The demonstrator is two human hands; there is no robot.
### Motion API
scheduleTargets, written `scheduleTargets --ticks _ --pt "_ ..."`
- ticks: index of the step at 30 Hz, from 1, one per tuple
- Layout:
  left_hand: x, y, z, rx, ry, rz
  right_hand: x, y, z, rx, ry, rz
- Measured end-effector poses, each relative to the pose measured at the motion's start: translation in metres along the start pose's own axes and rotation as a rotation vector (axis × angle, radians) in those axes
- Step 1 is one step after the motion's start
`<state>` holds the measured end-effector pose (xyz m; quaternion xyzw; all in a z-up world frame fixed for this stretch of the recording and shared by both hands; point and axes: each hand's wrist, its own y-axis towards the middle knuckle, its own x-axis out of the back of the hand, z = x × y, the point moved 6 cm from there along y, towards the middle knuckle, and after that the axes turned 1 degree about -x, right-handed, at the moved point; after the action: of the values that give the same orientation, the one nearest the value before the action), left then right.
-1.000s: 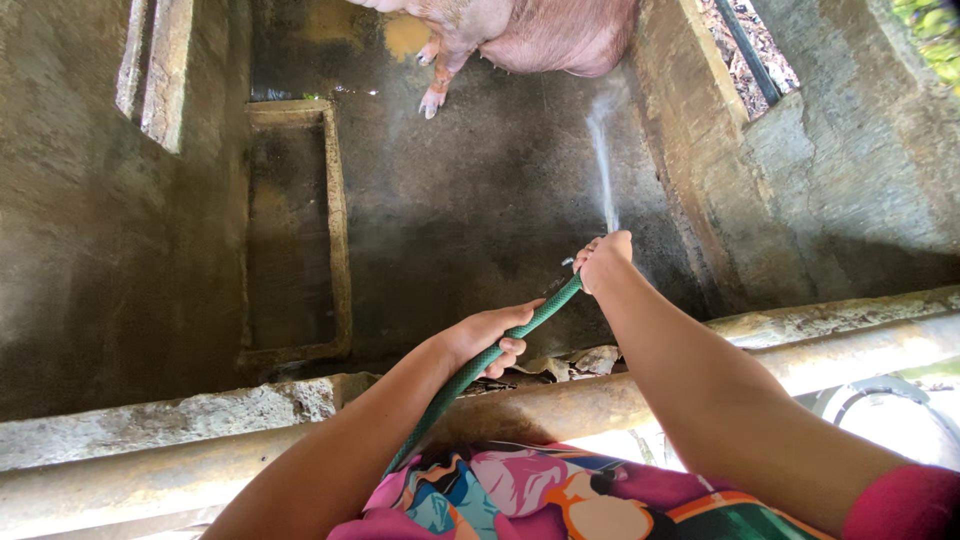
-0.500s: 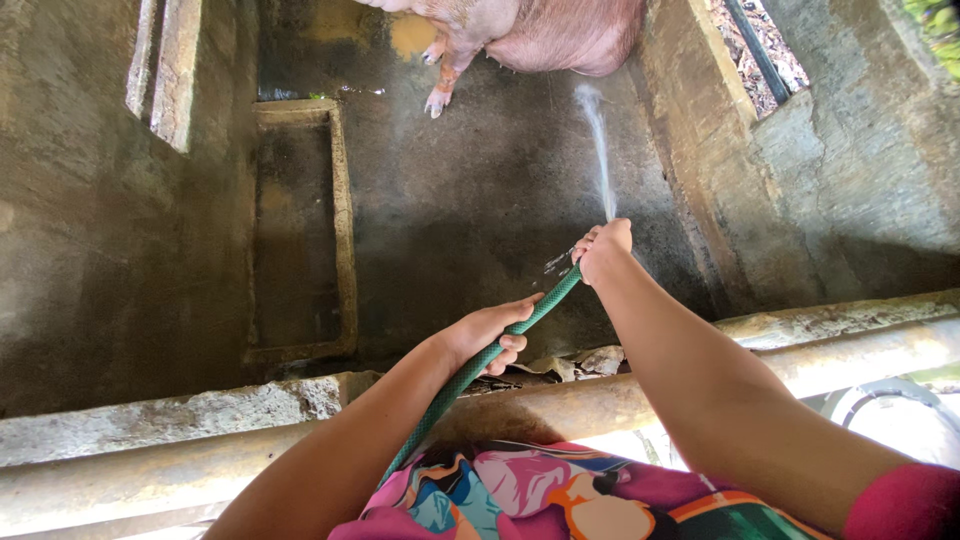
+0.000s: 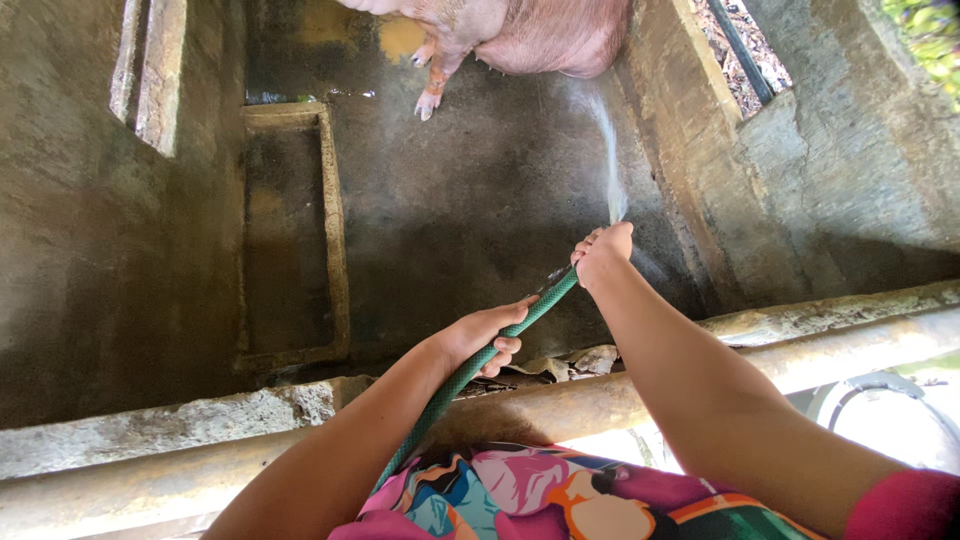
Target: The person uses a green hose to spray water onto a pig inside a concrete pen. The person directs the water stream over the pig's body and the pen floor, then moves the hose away from the pen.
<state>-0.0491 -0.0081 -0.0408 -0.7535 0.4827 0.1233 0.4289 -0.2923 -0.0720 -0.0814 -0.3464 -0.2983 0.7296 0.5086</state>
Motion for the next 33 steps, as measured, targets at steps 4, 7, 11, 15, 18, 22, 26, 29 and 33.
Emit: scheduleTargets --ticks 4,7,11,15,18,22,26,29,33 --pt "-0.001 -0.001 -0.002 -0.053 0.006 0.033 0.001 -0.002 0.002 0.01 0.013 -0.022" --pt "-0.001 0.0 -0.004 -0.049 0.0 0.033 0.0 -0.003 0.004 0.013 0.001 -0.023" --pt "-0.002 0.002 -0.003 -0.035 -0.018 0.023 0.001 -0.003 0.008 0.019 0.011 -0.014" --pt "-0.003 0.005 -0.001 -0.026 0.029 0.014 0.008 0.002 0.009 0.039 0.013 -0.01" --pt "-0.001 0.009 0.003 0.017 0.055 -0.058 0.016 0.006 0.007 0.035 0.02 -0.014" --pt "0.001 0.011 0.007 -0.015 0.097 -0.029 0.026 0.014 0.003 0.021 0.041 -0.063" --pt "0.001 0.014 0.015 0.032 0.08 -0.019 0.038 0.023 -0.004 0.007 0.016 -0.132" --pt "0.004 0.015 0.023 0.063 0.106 -0.047 0.05 0.034 -0.017 -0.064 -0.009 -0.172" --pt "0.009 0.019 0.034 0.106 0.182 -0.074 0.072 0.052 -0.038 -0.125 0.011 -0.201"
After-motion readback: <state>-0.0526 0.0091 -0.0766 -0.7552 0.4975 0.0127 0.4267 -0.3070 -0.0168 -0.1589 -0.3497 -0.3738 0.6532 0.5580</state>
